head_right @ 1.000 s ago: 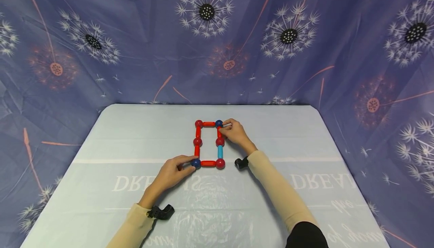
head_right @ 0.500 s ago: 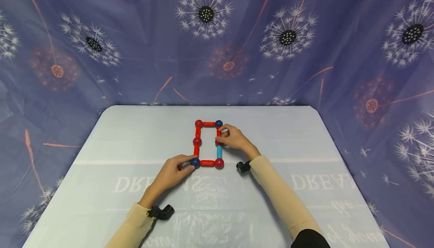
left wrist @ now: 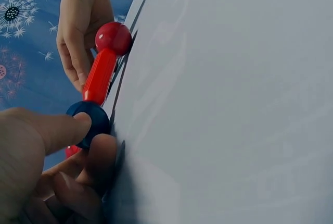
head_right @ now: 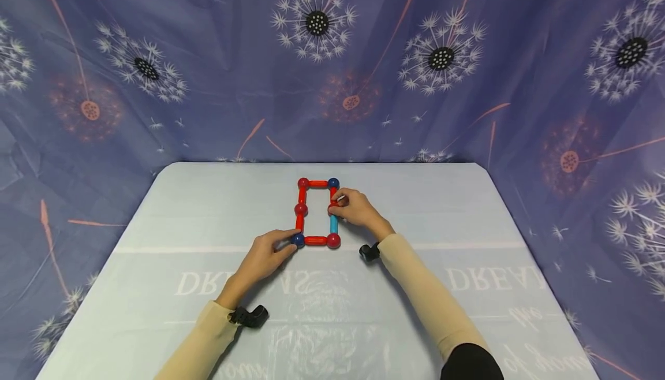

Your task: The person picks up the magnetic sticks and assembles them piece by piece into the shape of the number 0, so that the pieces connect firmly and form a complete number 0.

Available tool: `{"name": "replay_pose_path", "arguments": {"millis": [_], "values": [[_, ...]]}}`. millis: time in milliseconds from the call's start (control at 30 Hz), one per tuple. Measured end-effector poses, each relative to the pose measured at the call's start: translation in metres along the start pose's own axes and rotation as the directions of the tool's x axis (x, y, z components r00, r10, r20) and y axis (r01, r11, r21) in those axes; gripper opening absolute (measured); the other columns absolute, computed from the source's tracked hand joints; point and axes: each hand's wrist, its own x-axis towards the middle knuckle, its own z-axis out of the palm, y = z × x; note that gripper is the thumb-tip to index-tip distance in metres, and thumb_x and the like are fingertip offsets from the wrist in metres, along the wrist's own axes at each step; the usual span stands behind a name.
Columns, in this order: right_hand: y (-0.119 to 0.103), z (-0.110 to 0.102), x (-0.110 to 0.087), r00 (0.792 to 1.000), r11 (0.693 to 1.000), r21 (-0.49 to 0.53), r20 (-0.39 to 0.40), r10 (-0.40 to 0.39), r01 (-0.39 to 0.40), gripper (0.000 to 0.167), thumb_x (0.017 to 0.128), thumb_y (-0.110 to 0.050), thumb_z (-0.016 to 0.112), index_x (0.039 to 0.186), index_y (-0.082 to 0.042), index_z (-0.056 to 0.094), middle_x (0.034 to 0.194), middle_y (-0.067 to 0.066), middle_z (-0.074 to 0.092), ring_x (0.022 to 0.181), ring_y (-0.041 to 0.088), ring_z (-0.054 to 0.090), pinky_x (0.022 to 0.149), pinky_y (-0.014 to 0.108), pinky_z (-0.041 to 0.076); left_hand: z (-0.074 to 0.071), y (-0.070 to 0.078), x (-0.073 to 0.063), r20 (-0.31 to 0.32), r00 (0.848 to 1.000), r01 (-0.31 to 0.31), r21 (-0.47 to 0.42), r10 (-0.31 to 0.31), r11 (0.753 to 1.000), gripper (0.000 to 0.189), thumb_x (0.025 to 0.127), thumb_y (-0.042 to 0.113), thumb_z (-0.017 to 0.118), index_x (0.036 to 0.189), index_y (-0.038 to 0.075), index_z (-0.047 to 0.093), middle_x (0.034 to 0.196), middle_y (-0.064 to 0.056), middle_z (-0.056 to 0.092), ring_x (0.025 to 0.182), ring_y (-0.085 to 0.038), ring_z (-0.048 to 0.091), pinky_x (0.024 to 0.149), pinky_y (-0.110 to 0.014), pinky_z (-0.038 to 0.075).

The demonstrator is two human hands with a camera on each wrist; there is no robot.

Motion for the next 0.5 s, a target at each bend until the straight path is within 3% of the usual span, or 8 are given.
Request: {"name": "replay_pose_path", "arguments": {"millis": [100, 267, 500], "values": [[0.001, 0.001, 0.006, 1.000, 1.000, -0.008, -0.003, -0.007, 0.007, 0.035, 0.095, -0.027, 0.075, 0.124, -0.008, 0.065, 0.115, 0.017, 0.067, 0.082, 0.020, 0.065, 0.067, 0.032, 0.057, -0.001, -0.002, 0.005, 0.002, 0.999, 0.033, 0.009, -0.033, 0.999, 0.038, 0.095, 0.017, 0.075, 0.133, 0.018, 0.071, 0.124, -0.010, 0.073, 0.109, -0.024, 0.069, 0.099, -0.046, 0.053], [0.001, -0.001, 0.016, 0.999, 1.000, -0.017, -0.031, -0.006, 0.006, 0.036, 0.096, -0.029, 0.074, 0.125, -0.009, 0.065, 0.117, 0.017, 0.068, 0.085, 0.022, 0.067, 0.069, 0.032, 0.057, -0.003, -0.003, 0.015, -0.009, 0.999, 0.033, 0.037, -0.033, 0.999, 0.039, 0.096, 0.017, 0.074, 0.134, 0.018, 0.071, 0.124, -0.011, 0.073, 0.102, -0.021, 0.068, 0.096, -0.044, 0.054], [-0.001, -0.005, 0.028, 0.998, 0.998, -0.058, -0.061, -0.011, 0.007, 0.036, 0.098, -0.029, 0.072, 0.128, -0.009, 0.065, 0.118, 0.016, 0.068, 0.085, 0.022, 0.067, 0.070, 0.031, 0.057, -0.004, -0.004, 0.031, -0.003, 0.999, 0.035, 0.071, -0.035, 0.997, 0.040, 0.097, 0.019, 0.073, 0.136, 0.017, 0.069, 0.123, -0.012, 0.073, 0.112, -0.026, 0.068, 0.102, -0.047, 0.052]]}}
